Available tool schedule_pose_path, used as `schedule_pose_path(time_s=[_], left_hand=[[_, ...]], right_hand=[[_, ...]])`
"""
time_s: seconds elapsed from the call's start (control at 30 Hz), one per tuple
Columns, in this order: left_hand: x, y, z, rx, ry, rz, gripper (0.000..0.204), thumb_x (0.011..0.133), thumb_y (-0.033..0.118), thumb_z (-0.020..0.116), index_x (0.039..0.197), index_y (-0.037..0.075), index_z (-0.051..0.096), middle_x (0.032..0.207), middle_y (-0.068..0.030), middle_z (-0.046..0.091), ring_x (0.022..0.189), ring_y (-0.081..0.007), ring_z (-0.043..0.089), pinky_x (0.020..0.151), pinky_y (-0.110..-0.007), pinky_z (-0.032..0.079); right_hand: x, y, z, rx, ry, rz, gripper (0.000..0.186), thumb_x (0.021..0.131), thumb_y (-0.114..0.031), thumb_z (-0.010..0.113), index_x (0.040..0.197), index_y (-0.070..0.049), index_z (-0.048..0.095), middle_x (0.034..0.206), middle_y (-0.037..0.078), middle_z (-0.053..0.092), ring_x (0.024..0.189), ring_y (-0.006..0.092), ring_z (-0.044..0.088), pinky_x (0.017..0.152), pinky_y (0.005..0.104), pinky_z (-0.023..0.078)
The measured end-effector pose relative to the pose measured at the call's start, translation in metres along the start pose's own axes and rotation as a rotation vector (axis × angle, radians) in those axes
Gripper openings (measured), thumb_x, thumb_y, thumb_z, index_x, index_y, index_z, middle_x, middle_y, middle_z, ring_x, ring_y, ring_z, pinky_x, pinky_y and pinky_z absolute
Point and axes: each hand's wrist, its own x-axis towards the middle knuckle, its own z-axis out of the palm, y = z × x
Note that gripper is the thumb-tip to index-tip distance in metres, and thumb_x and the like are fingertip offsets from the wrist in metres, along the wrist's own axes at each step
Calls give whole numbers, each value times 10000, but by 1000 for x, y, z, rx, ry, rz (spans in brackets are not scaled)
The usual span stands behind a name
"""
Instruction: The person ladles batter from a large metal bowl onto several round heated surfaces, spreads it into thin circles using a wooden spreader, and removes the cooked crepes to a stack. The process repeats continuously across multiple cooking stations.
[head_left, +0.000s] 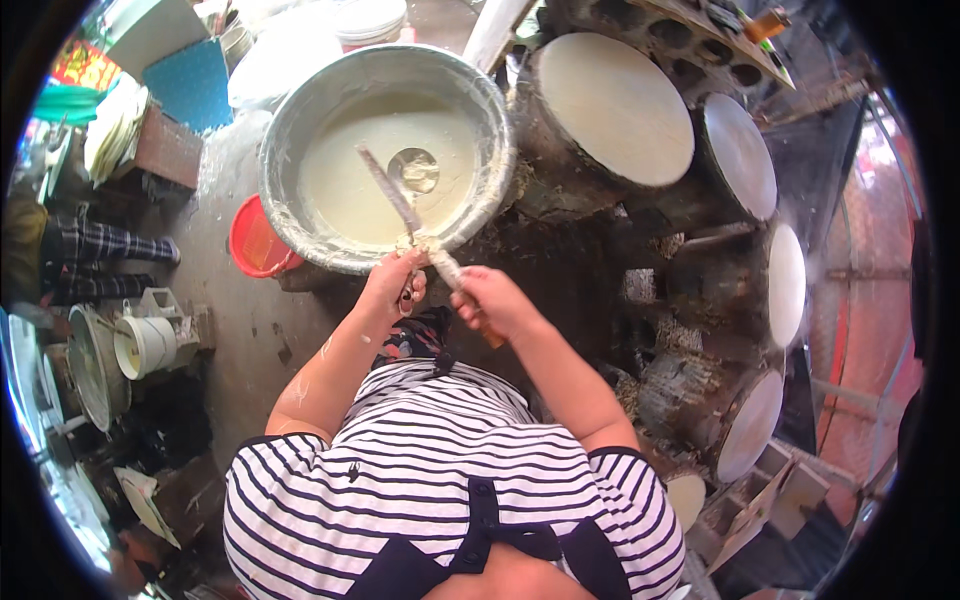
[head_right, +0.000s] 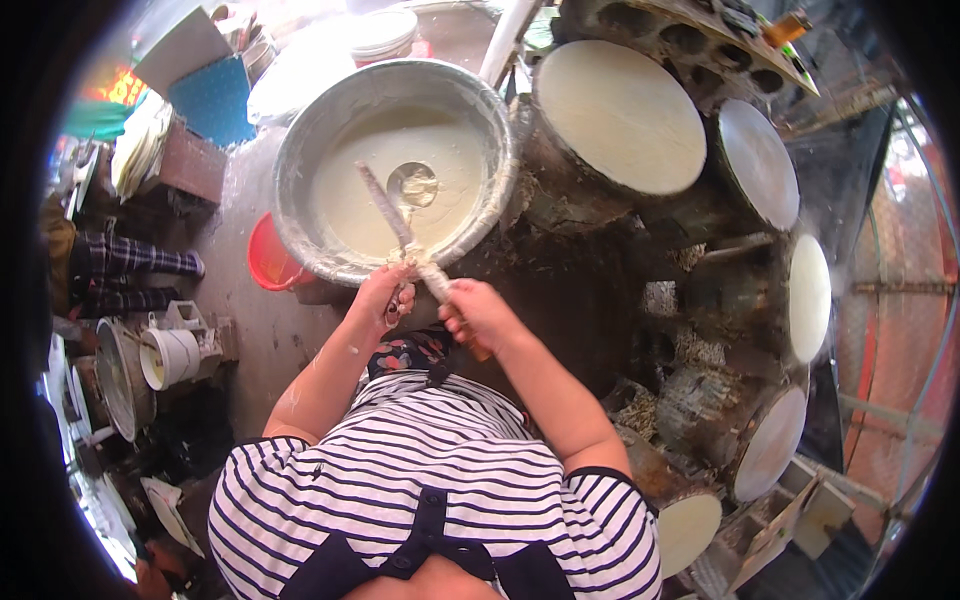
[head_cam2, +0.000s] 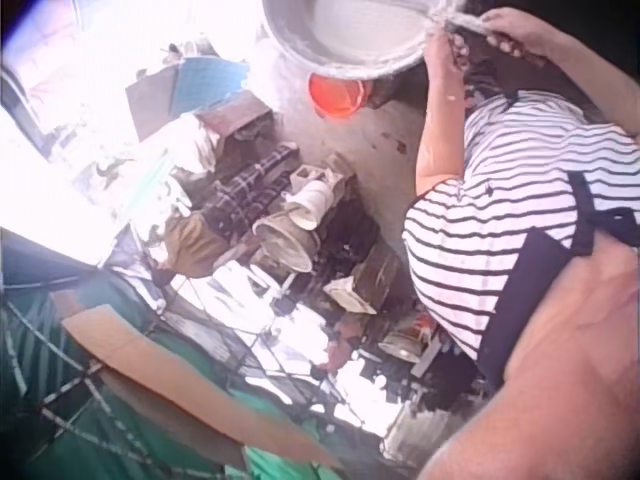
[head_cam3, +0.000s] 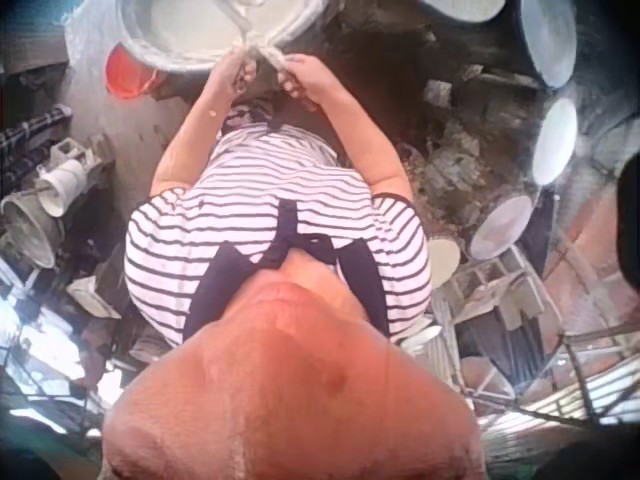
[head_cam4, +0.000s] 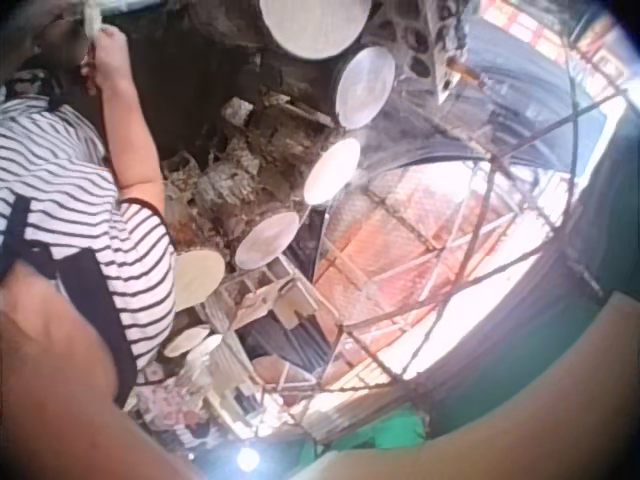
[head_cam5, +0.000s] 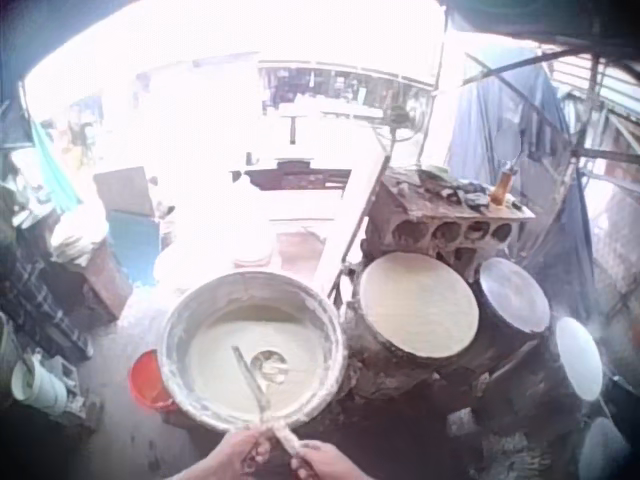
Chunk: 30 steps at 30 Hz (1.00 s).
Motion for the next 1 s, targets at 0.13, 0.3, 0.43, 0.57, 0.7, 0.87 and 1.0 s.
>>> schedule_pose_path(time_s=[0.13, 0.3, 0.43, 0.57, 0.7, 0.87, 1.0], left_hand=[[59, 28, -42, -56, 71, -77, 237, 895, 283, 508, 921, 48, 532, 490, -32, 477, 333, -93, 410, 261, -204, 252], [115, 19, -61, -37, 276, -41, 241, 881, 283, 500, 818, 57, 446, 484, -64, 470, 311, -151, 405, 260, -271, 287], [154, 8, -57, 156, 350, -25, 246, 879, 265, 490, 962, 41, 430, 505, -97, 484, 325, -186, 441, 262, -310, 308], [202, -10, -45, 347, 287, -97, 276, 885, 243, 463, 1018, 5, 425, 506, -119, 479, 335, -213, 437, 287, -343, 329], [211, -13, -9, 179, 273, -224, 217, 879, 179, 442, 884, -37, 453, 534, -128, 489, 382, -222, 449, 325, -343, 350], [212, 2, -8, -425, -38, -296, 166, 904, 122, 407, 774, 22, 435, 574, -25, 440, 402, -100, 362, 312, -232, 280], [177, 15, 11, -770, -211, -131, 122, 934, 119, 378, 836, 50, 400, 613, 9, 417, 396, -42, 313, 303, -172, 253]], right_hand=[[78, -68, -55, -1167, 514, -245, 180, 843, -168, 504, 939, -31, 570, 745, 113, 637, 633, 213, 627, 527, 333, 503], [126, -133, -56, -1973, 272, -194, 160, 770, -93, 508, 843, -52, 645, 828, 157, 656, 797, 311, 648, 673, 403, 514], [122, -169, -56, -1890, 366, -239, 151, 755, -87, 521, 796, -44, 660, 825, 151, 662, 777, 298, 657, 658, 408, 520], [136, -160, -75, -1910, 391, -126, 161, 751, -83, 524, 816, -27, 660, 832, 174, 661, 772, 318, 657, 668, 407, 527], [141, -140, -89, -1706, 305, -61, 183, 771, -118, 493, 833, -8, 626, 879, 208, 632, 867, 378, 605, 755, 456, 487], [132, -126, -114, -1642, 210, -120, 188, 770, -145, 520, 855, -21, 633, 886, 189, 633, 879, 365, 598, 774, 452, 481], [97, -145, -132, -1619, 173, -302, 169, 788, -163, 542, 852, -27, 618, 838, 195, 625, 835, 383, 591, 741, 467, 476]])
